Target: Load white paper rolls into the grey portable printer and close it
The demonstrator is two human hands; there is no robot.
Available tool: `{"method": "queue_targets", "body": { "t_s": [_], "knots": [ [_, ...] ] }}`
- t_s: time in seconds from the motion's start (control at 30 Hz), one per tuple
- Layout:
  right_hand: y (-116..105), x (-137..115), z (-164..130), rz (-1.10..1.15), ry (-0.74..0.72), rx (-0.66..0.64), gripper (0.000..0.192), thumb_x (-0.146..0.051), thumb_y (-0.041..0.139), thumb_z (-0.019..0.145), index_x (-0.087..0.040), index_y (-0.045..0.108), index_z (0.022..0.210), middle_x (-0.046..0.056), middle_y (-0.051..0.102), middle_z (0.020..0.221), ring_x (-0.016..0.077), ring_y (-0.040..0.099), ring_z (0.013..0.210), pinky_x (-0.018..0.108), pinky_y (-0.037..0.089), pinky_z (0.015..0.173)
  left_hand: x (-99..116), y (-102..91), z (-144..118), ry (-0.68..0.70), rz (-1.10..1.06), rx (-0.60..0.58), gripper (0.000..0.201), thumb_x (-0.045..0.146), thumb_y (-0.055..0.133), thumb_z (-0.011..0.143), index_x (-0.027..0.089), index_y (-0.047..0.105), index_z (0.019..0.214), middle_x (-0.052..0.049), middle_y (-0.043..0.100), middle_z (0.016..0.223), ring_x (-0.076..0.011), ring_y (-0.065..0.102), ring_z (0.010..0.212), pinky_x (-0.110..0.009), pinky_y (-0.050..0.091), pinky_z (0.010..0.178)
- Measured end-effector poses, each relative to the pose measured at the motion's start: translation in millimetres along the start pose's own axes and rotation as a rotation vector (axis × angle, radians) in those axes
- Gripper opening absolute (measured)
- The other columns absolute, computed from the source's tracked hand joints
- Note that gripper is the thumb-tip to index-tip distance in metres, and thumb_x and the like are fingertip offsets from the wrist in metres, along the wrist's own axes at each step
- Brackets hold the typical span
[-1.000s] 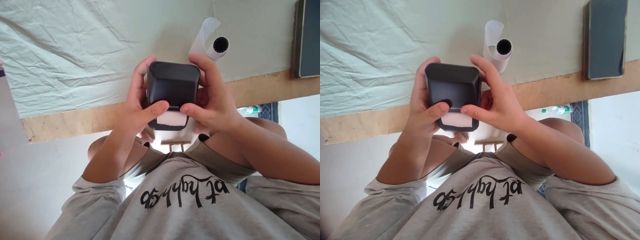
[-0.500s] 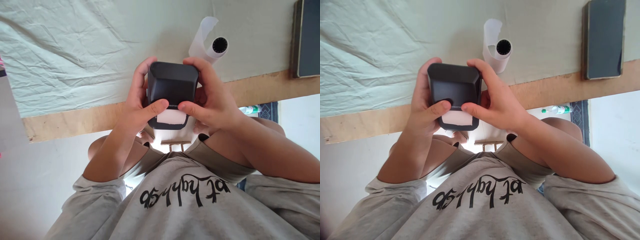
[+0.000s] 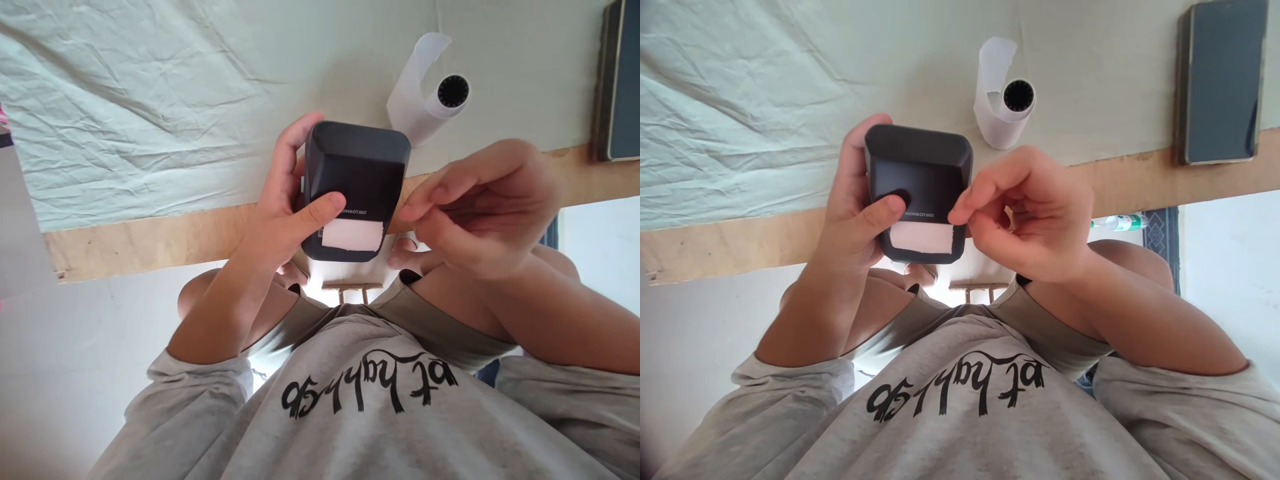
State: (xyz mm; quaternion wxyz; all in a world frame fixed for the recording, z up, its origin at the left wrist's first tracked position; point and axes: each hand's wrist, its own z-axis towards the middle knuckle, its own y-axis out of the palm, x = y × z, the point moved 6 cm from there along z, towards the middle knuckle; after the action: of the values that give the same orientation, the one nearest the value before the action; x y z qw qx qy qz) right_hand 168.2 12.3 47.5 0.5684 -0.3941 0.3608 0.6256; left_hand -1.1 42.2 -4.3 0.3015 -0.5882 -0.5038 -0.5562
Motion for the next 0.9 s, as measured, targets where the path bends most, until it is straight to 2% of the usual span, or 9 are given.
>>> {"method": "queue_targets", "body": {
  "t_s": [0.07, 0.13, 0.23, 0.33, 0.43, 0.57, 0.6, 0.7, 0.9],
  "knots": [
    [0.6, 2.7, -1.1, -0.025, 0.016, -0.027, 0.037, -0.008, 0.066, 0.070, -0.033, 0.067, 0.098, -0.004, 0.073, 0.080, 0.0181, 0.063, 0.055, 0.035, 0.040, 0.034, 1.1, 0.5, 0.5, 0.023, -0.024, -0.025, 0.066, 0.035, 0.073, 0.074, 0.040, 0.042, 0.132, 0.000, 0.062, 0.114, -0.0165, 0.066, 0.084, -0.030, 0.060, 0.069],
    [0.9, 4.0, -1.7, -0.092, 0.005, -0.072, 0.033, -0.013, 0.070, 0.072, -0.036, 0.066, 0.097, -0.006, 0.072, 0.075, 0.0160, 0.061, 0.052, 0.033, 0.041, 0.036, 4.7, 3.2, 0.1, 0.069, -0.071, -0.071, 0.065, 0.034, 0.075, 0.072, 0.041, 0.044, 0.129, 0.002, 0.062, 0.109, -0.0125, 0.062, 0.077, -0.026, 0.057, 0.062],
    [2.4, 8.6, -2.6, -0.162, 0.034, -0.160, 0.020, -0.023, 0.068, 0.080, -0.036, 0.066, 0.094, -0.007, 0.069, 0.070, 0.0111, 0.051, 0.042, 0.031, 0.039, 0.036, 1.4, 4.7, -1.2, -0.010, -0.075, -0.061, 0.057, 0.029, 0.068, 0.080, 0.039, 0.042, 0.130, 0.001, 0.058, 0.110, -0.0101, 0.059, 0.077, -0.025, 0.055, 0.063],
    [2.1, 10.1, -3.1, -0.143, 0.021, -0.174, 0.018, -0.019, 0.068, 0.080, -0.032, 0.067, 0.091, -0.007, 0.067, 0.068, 0.0094, 0.050, 0.041, 0.029, 0.039, 0.036, 4.2, 5.8, -1.6, 0.076, -0.106, -0.067, 0.054, 0.029, 0.068, 0.080, 0.038, 0.045, 0.128, 0.001, 0.057, 0.109, -0.0099, 0.058, 0.075, -0.024, 0.052, 0.060],
    [1.8, 11.8, -3.4, -0.075, 0.026, -0.159, 0.022, -0.013, 0.069, 0.077, -0.029, 0.068, 0.092, -0.005, 0.068, 0.071, 0.0090, 0.053, 0.043, 0.028, 0.039, 0.036, 0.2, 3.6, 1.6, 0.109, -0.115, -0.075, 0.051, 0.032, 0.066, 0.082, 0.037, 0.046, 0.129, 0.000, 0.058, 0.111, -0.0116, 0.059, 0.081, -0.025, 0.052, 0.064],
    [1.9, 14.2, -3.6, -0.030, 0.047, -0.150, 0.023, -0.010, 0.070, 0.075, -0.027, 0.070, 0.092, -0.004, 0.070, 0.076, 0.0086, 0.054, 0.044, 0.027, 0.040, 0.036, -0.9, 0.9, 9.1, 0.196, -0.213, -0.144, 0.042, 0.047, 0.061, 0.084, 0.031, 0.057, 0.122, -0.001, 0.060, 0.104, -0.0138, 0.060, 0.086, -0.024, 0.051, 0.066],
    [2.0, 14.8, -3.6, -0.033, 0.052, -0.150, 0.023, -0.010, 0.070, 0.075, -0.027, 0.070, 0.091, -0.004, 0.070, 0.077, 0.0083, 0.054, 0.045, 0.026, 0.041, 0.036, -3.0, -4.2, 11.5, 0.181, -0.242, -0.077, 0.037, 0.047, 0.054, 0.088, 0.030, 0.060, 0.121, 0.000, 0.060, 0.105, -0.0135, 0.060, 0.088, -0.024, 0.051, 0.069],
    [2.3, 19.2, -3.4, -0.003, 0.095, -0.145, 0.024, -0.010, 0.068, 0.078, -0.029, 0.070, 0.092, -0.005, 0.071, 0.081, 0.0072, 0.053, 0.046, 0.024, 0.043, 0.037, -6.3, -8.7, 14.7, 0.150, -0.259, -0.027, 0.033, 0.041, 0.050, 0.090, 0.030, 0.062, 0.119, 0.000, 0.062, 0.099, -0.0151, 0.063, 0.090, -0.026, 0.051, 0.073],
    [7.4, 29.0, -2.2, 0.210, 0.149, -0.165, 0.027, -0.010, 0.064, 0.082, -0.030, 0.071, 0.098, -0.006, 0.073, 0.086, 0.0059, 0.056, 0.048, 0.019, 0.047, 0.038, -9.4, -10.9, 14.2, 0.076, -0.277, 0.019, 0.035, 0.034, 0.051, 0.089, 0.028, 0.058, 0.123, 0.000, 0.062, 0.085, -0.0206, 0.066, 0.096, -0.031, 0.050, 0.077]
  ]
}}
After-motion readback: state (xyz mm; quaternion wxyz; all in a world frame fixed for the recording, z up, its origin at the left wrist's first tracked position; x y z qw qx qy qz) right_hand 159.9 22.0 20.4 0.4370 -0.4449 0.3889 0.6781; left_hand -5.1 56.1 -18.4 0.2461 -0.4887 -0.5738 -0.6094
